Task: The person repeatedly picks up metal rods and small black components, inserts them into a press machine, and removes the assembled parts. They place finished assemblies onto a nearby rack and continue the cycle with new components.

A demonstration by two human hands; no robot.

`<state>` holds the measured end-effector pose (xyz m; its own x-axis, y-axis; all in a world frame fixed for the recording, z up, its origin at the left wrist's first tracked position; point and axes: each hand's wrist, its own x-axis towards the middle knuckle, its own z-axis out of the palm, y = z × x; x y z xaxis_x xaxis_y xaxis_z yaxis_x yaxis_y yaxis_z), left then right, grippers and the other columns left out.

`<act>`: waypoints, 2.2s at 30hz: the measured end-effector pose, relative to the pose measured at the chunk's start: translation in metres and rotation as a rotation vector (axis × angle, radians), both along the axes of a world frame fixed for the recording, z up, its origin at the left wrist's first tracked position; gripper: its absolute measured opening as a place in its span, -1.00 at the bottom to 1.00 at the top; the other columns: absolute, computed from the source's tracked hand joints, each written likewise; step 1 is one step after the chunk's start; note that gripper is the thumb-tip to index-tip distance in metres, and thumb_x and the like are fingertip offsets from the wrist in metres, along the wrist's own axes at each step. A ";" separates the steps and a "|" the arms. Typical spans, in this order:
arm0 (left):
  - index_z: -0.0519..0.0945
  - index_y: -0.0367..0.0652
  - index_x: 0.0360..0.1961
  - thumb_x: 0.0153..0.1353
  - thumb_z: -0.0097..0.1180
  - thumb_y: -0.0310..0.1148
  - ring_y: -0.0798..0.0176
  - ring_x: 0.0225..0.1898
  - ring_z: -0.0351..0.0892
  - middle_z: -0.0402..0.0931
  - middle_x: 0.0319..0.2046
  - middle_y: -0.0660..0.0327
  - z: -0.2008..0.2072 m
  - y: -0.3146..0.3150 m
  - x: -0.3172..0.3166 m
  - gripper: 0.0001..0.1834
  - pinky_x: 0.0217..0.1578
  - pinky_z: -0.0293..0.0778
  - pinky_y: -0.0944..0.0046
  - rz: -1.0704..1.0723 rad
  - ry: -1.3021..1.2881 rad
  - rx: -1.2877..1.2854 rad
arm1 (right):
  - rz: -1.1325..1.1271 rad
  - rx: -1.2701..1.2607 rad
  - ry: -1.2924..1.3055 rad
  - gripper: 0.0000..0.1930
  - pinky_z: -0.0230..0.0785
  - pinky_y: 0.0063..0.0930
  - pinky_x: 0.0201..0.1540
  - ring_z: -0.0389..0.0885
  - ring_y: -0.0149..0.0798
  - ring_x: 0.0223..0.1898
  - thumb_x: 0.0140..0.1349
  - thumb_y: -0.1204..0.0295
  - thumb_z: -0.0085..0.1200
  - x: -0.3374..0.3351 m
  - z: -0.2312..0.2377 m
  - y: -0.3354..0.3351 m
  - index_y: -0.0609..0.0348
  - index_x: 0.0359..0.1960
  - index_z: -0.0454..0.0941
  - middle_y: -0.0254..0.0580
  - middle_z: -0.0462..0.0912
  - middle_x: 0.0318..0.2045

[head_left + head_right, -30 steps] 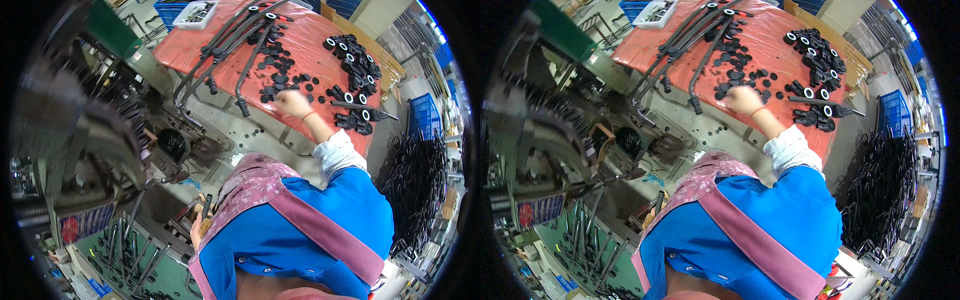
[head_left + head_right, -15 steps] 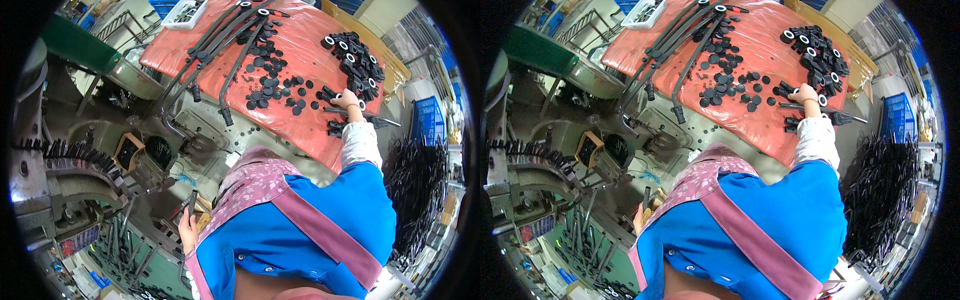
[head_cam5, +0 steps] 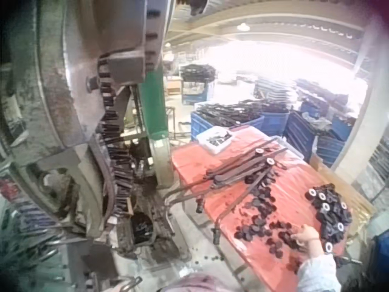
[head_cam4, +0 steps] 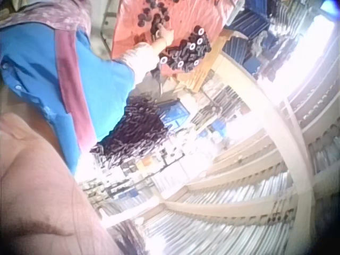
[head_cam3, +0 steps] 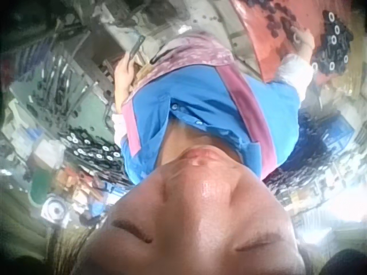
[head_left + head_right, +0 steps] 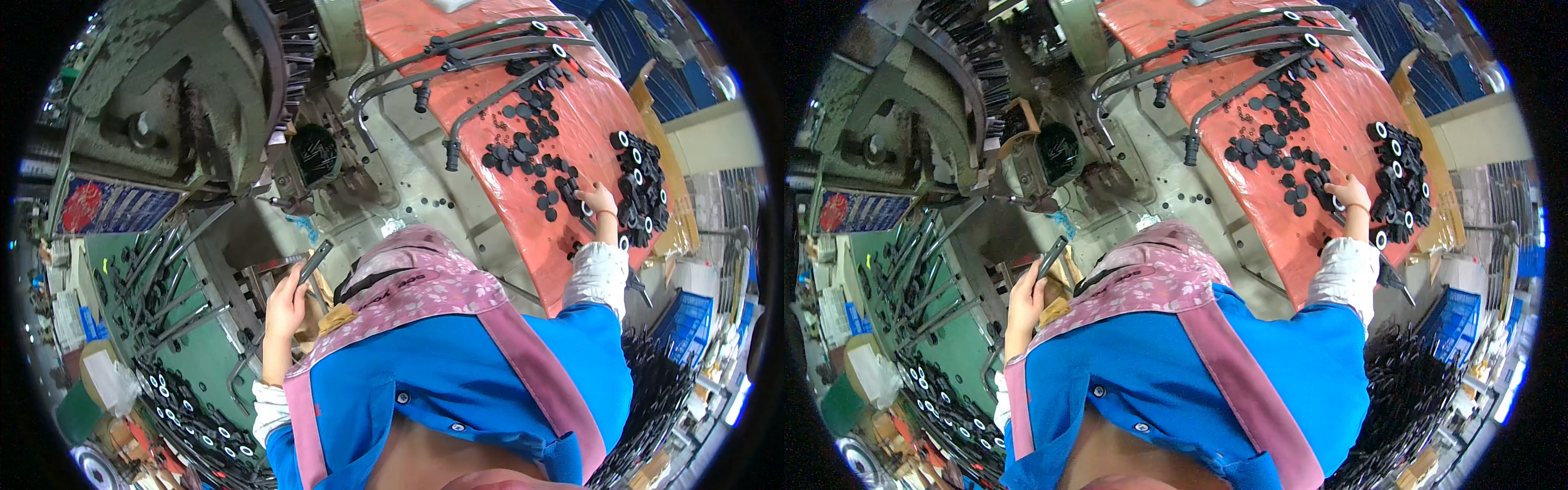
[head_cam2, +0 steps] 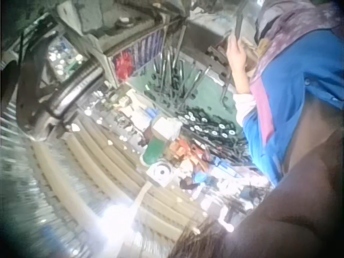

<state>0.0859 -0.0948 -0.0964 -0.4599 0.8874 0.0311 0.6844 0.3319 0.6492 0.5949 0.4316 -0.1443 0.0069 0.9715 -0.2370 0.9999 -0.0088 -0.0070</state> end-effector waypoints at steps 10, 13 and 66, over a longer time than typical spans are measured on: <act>0.45 -0.02 0.25 0.31 0.03 -0.43 -0.16 -0.13 0.62 0.59 -0.14 -0.09 0.000 -0.010 -0.012 -0.54 -0.11 0.52 0.06 0.024 -0.044 -0.087 | -0.030 -0.118 0.180 -0.29 0.49 -0.28 0.07 0.68 -0.10 -0.03 -0.16 0.18 0.47 0.011 -0.023 -0.014 0.07 0.13 0.57 0.00 0.68 -0.04; 0.45 0.02 0.25 0.30 0.04 -0.43 -0.20 -0.20 0.60 0.58 -0.20 -0.07 0.005 -0.009 -0.015 -0.53 -0.18 0.52 0.03 -0.002 0.001 -0.065 | -0.045 0.082 0.320 -0.35 0.50 -0.25 0.03 0.69 -0.06 -0.06 -0.19 0.14 0.45 0.004 -0.016 -0.009 0.07 0.03 0.61 0.00 0.71 -0.13; 0.49 0.02 0.17 0.22 0.16 -0.34 0.02 -0.47 0.53 0.38 -0.50 0.15 0.088 0.008 -0.087 -0.54 -0.49 0.47 0.07 -0.044 0.520 -0.001 | 1.294 -0.347 0.970 -0.54 0.46 -0.34 -0.04 0.64 -0.19 -0.26 -0.11 0.21 0.32 -0.463 0.128 -0.250 0.07 -0.14 0.53 -0.20 0.65 -0.23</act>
<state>-0.0009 -0.0869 -0.0079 -0.3464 0.9055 0.2452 0.9296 0.2962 0.2195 0.1321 0.1813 -0.0158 -0.9834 0.1182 0.1374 -0.0306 0.6390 -0.7686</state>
